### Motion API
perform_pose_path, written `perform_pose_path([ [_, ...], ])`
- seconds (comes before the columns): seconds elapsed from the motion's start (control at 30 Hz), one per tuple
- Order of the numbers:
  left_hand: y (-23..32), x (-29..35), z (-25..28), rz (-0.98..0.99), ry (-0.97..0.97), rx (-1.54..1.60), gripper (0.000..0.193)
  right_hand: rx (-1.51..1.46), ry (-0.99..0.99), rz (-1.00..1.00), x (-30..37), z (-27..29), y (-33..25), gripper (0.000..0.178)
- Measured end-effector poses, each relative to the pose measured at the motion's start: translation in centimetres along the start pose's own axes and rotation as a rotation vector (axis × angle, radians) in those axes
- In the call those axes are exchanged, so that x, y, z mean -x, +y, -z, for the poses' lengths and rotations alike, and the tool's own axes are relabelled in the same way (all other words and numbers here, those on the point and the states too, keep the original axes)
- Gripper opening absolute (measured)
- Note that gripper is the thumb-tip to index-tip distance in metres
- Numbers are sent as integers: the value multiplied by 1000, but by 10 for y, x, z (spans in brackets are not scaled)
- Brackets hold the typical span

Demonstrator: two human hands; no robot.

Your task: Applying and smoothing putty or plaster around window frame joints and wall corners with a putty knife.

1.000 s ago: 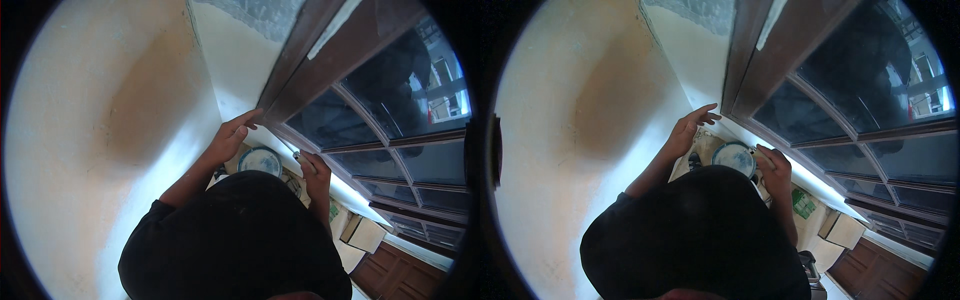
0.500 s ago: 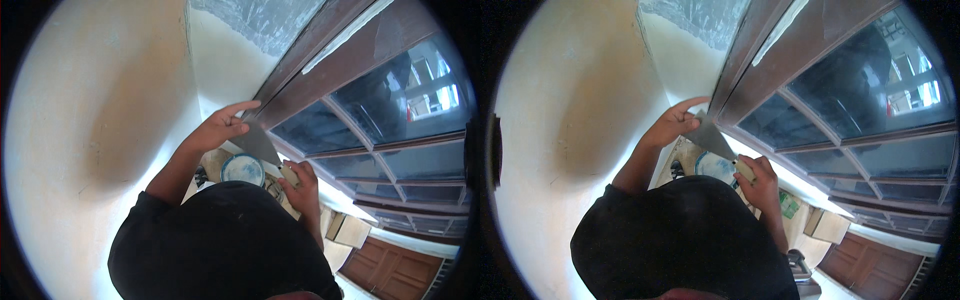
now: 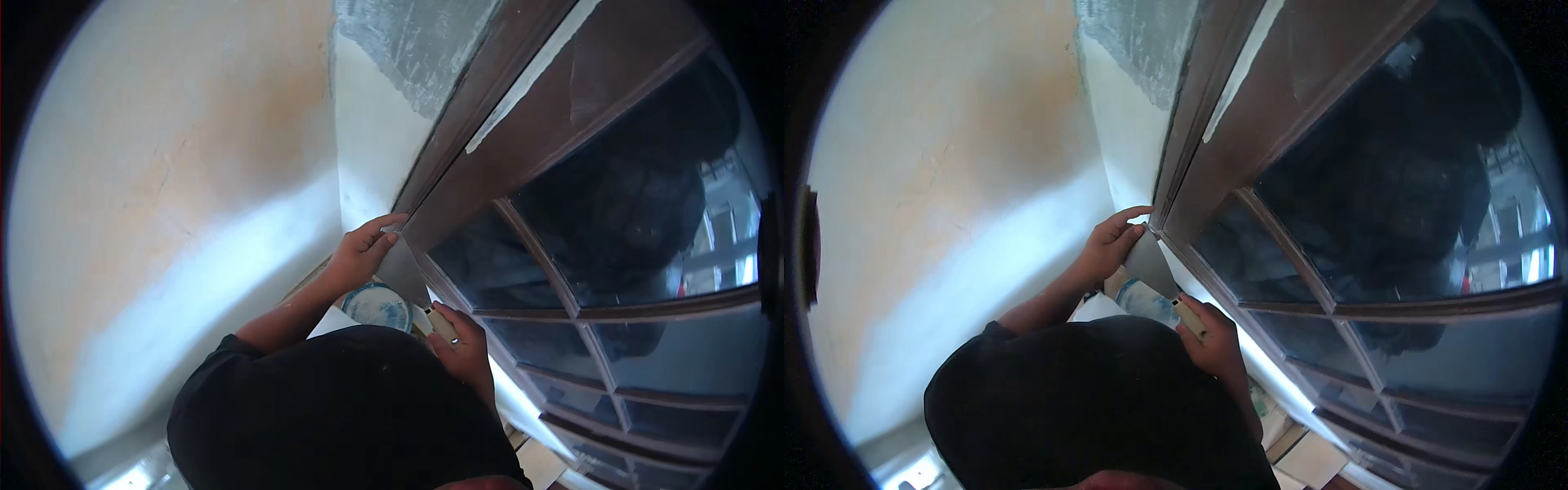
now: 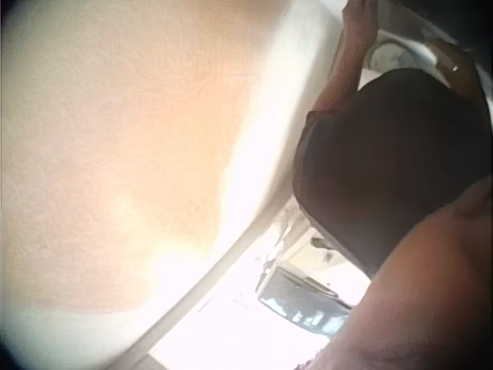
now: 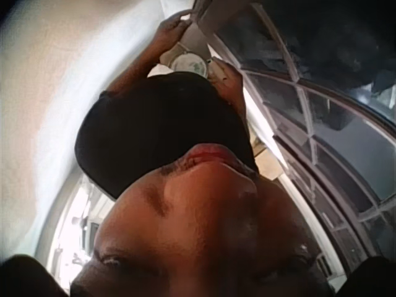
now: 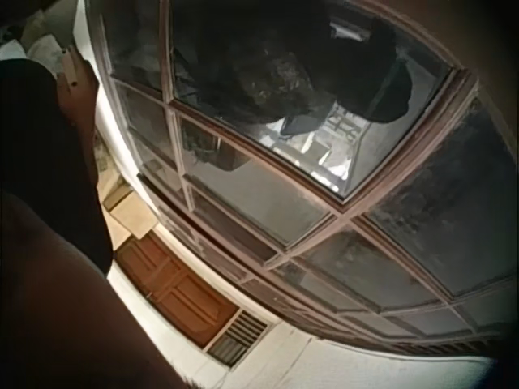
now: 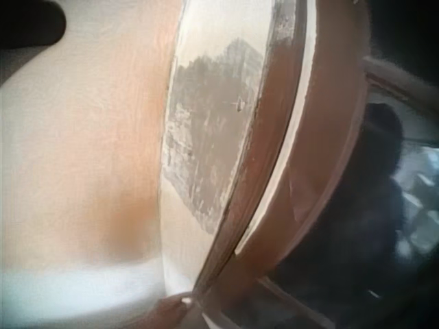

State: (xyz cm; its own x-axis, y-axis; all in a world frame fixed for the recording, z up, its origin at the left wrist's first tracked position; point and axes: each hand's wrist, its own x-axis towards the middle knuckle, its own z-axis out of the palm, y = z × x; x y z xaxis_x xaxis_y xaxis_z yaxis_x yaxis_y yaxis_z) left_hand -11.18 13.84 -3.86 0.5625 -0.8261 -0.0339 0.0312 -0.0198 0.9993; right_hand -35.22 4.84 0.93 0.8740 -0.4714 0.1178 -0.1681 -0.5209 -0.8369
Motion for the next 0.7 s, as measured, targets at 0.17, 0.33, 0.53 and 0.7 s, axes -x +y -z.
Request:
perform_pose_path([
  [0.17,6,17,-16,-50,226,-73,34,55,-43,81,-6,13,10,46],
  [0.33,21,-1,1,-355,242,-461,41,186,108,232,-37,22,-19,39],
  [0.53,36,-57,25,-625,163,-243,63,473,275,309,-76,8,-70,34],
  [0.7,25,-99,29,-1284,269,-508,59,641,448,248,-87,-14,-91,34],
])
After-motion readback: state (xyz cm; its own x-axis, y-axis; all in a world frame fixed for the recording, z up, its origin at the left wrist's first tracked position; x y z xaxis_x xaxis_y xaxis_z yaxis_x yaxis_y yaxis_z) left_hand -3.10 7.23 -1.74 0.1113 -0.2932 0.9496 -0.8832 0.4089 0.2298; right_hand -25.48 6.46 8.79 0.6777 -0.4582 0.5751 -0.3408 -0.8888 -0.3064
